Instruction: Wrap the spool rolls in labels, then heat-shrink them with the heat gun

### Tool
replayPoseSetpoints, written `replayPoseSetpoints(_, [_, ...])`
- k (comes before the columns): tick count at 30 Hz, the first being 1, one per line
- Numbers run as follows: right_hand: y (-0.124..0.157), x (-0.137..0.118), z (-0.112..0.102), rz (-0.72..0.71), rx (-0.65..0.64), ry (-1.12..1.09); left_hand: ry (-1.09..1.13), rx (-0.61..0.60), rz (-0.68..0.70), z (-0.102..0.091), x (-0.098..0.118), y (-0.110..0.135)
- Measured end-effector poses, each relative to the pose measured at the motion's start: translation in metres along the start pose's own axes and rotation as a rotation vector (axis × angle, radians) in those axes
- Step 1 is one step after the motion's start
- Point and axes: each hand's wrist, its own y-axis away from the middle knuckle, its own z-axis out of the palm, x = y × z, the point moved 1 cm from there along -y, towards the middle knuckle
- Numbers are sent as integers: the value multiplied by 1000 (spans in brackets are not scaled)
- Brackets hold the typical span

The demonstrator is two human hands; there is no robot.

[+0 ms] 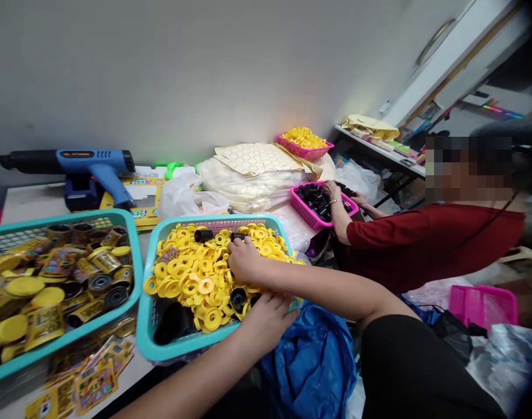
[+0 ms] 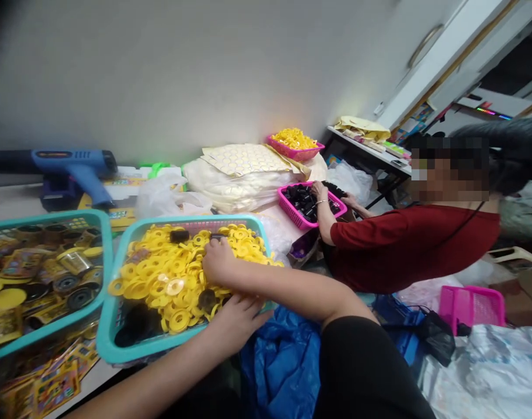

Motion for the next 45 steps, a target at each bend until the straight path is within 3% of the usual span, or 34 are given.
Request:
replayPoseSetpoints(5, [2,2,-9,-29,92,-63,-24,-5,-33,-12,-3,6])
replayPoseSetpoints(13, [16,42,-28,135,393,-434,-75,49,-311,-18,-34,-5])
replayPoseSetpoints(16, [15,54,-28,144,464,-632,-96,61,-332,-32,-36,-10])
replayPoseSetpoints(18, [14,60,-25,149,514,-754,-88,87,-271,-51,-25,-3])
replayPoseSetpoints(21, [13,64,-20,163,587,-906,30,220,-136,-86,-2,32])
replayPoseSetpoints(25, [14,60,-14,186,648,-1070,246,360,-258,-114,10,121])
replayPoseSetpoints(27, [15,57,-10,179,668,-1134,254,412,-473,-114,5,176])
replayPoseSetpoints(29, [14,54,-6,164,685,-1183,150,465,-803,-110,-1,232])
replayPoseSetpoints(32, [11,52,2,145,684,-1236,6,430,-1246,-102,-9,295])
replayPoseSetpoints(35, [7,49,5,152,673,-1232,45,360,-1387,-93,-18,316])
replayPoseSetpoints(38, [8,43,-2,260,726,-1183,130,323,-1393,-82,-31,310])
replayPoseSetpoints(42, [22,30,-16,279,868,-1392,215,312,-1464,-70,-45,305])
replayPoseSetpoints(45, [36,18,-22,249,897,-1490,274,342,-1514,-68,-49,314])
